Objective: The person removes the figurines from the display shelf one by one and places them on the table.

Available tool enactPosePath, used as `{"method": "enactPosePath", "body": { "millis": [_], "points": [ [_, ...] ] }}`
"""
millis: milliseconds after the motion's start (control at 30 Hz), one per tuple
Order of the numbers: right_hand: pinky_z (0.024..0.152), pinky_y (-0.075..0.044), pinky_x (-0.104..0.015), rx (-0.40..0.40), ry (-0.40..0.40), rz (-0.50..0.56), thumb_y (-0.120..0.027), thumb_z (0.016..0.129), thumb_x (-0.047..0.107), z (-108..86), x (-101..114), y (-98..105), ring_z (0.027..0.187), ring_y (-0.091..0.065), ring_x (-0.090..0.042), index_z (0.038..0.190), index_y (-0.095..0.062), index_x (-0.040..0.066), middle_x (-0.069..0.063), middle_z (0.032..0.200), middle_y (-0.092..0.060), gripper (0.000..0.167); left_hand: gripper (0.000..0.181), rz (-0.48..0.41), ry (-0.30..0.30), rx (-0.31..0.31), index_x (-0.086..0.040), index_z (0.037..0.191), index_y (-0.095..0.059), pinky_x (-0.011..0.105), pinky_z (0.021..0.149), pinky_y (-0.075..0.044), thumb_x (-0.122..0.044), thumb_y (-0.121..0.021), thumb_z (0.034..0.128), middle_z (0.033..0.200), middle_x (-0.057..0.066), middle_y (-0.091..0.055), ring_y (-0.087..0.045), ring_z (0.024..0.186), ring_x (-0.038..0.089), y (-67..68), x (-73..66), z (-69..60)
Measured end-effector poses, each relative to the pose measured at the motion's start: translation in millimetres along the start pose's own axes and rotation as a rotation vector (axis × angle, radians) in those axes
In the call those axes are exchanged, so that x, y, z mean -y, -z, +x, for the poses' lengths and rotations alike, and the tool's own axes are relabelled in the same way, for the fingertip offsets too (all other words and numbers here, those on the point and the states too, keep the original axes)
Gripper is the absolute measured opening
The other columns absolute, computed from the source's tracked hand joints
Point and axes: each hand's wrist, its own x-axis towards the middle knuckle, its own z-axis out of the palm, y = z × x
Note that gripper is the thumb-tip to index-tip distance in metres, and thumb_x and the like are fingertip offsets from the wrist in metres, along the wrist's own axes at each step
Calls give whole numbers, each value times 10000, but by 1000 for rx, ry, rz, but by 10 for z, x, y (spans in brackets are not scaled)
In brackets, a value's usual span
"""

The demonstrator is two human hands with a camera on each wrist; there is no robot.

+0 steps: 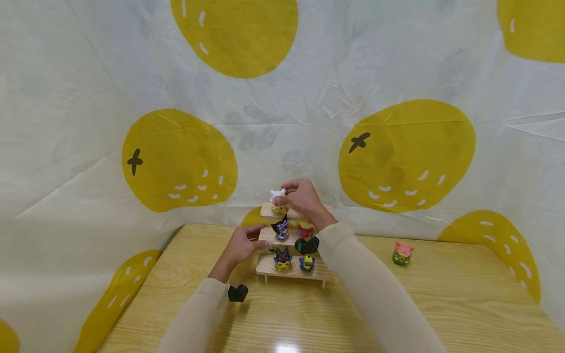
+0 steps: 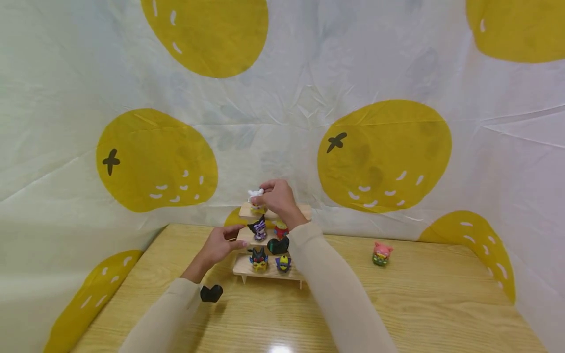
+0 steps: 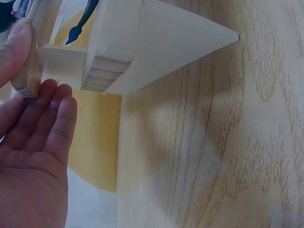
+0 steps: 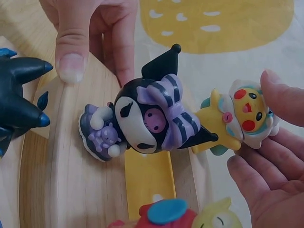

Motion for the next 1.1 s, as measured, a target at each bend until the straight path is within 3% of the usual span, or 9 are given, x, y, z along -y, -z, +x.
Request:
{"method": "enactPosePath", "body": {
  "millis": [567, 1100],
  "points": [
    [958, -597, -423, -55, -13, -39, -827, 889, 83, -41, 14, 8, 1123, -704, -325, 1230, -728, 20, -180, 1232, -745, 360, 567, 1, 16, -14, -51, 1453, -618, 541, 1121, -504, -154, -802, 927, 1492, 197, -601, -590, 1375, 401, -41, -4, -13],
    [1033, -567, -472, -97, 6, -21, -828, 896, 103, -62, 61, 221, 1171, -685, -349, 1295, -705, -12, -205, 1282, -726, 433, 603, 26, -13, -3, -15, 1481, -576, 537, 1093, -530, -158, -792, 937, 1494, 214, -595, -599, 1363, 403, -7, 22, 3]
  ]
}}
